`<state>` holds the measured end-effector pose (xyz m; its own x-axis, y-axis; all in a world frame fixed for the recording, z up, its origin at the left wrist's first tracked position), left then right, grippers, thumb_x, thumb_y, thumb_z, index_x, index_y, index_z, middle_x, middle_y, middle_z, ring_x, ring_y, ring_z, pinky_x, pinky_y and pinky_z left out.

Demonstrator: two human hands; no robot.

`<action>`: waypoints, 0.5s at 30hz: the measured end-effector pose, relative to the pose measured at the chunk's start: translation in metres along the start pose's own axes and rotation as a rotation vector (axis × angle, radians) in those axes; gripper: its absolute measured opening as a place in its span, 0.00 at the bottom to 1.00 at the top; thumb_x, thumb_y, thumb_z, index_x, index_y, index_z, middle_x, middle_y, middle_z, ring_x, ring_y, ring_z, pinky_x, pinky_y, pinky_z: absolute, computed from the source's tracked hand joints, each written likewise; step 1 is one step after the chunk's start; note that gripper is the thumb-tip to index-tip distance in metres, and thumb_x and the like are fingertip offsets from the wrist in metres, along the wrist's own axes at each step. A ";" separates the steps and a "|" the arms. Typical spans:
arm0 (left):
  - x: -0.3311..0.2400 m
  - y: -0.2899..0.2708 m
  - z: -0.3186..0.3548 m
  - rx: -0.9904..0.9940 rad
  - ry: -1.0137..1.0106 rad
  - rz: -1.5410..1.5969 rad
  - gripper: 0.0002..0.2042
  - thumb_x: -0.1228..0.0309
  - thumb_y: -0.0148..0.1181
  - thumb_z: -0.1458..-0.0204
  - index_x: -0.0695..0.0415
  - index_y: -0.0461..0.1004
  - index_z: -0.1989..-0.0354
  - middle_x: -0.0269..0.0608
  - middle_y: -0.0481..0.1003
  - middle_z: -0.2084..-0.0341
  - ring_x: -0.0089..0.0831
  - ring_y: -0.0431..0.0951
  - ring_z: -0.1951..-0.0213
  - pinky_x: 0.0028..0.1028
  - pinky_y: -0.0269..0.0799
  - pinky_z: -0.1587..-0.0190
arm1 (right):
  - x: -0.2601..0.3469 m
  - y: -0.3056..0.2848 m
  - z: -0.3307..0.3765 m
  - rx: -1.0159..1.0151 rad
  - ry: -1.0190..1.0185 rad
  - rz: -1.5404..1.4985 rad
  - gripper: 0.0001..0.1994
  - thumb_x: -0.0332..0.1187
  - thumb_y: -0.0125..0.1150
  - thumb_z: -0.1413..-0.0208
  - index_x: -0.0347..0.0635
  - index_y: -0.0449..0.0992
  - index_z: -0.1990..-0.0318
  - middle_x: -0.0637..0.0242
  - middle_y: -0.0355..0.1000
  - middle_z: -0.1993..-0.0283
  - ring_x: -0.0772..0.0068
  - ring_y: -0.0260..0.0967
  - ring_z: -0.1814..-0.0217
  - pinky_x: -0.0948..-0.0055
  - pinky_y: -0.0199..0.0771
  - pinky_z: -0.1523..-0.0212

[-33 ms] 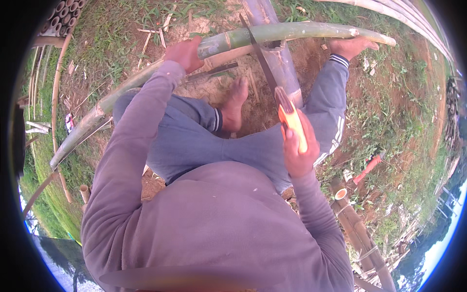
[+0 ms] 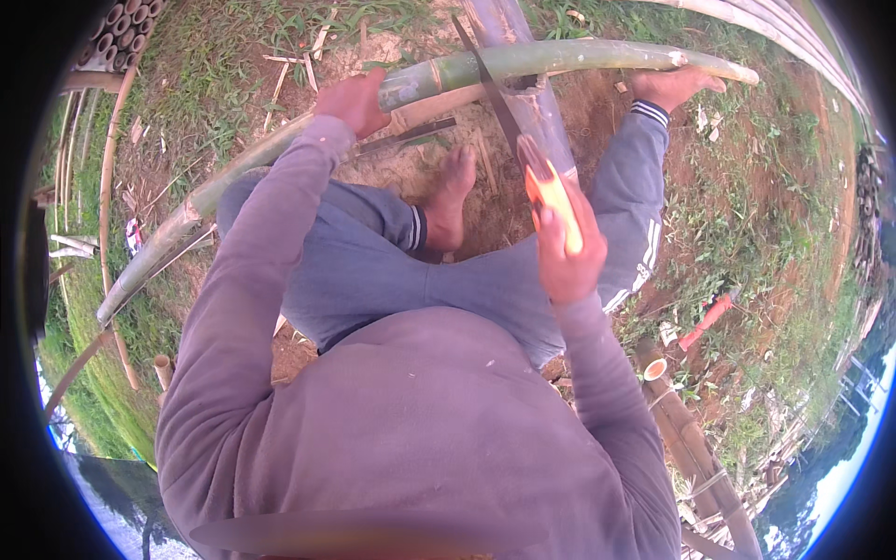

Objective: The person sits on the ground and uses a hand saw to cut long bamboo poles into shorter sections. The person positions each pole on a support, saws through it, and then moves the cut pieces aside to continue with the next pole.

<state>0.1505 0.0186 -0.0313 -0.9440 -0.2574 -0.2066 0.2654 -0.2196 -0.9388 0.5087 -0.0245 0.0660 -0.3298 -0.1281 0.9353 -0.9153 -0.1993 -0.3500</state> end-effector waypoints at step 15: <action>0.010 0.004 -0.013 -0.015 -0.005 -0.036 0.29 0.57 0.72 0.51 0.51 0.71 0.41 0.55 0.84 0.57 0.58 0.84 0.51 0.52 0.78 0.48 | -0.012 -0.026 0.041 -0.044 -0.117 0.034 0.21 0.33 0.62 0.31 0.29 0.75 0.36 0.51 0.81 0.44 0.65 0.80 0.46 0.67 0.79 0.44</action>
<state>0.1397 0.0271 -0.0408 -0.9517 -0.2544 -0.1716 0.2285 -0.2143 -0.9497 0.5456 -0.0575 0.0619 -0.3337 -0.2465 0.9099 -0.9143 -0.1505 -0.3761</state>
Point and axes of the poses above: each hand's wrist, its own z-axis away from the middle knuckle, its own y-axis out of the palm, x = y × z, the point moved 3 cm from there along -z, towards the middle knuckle
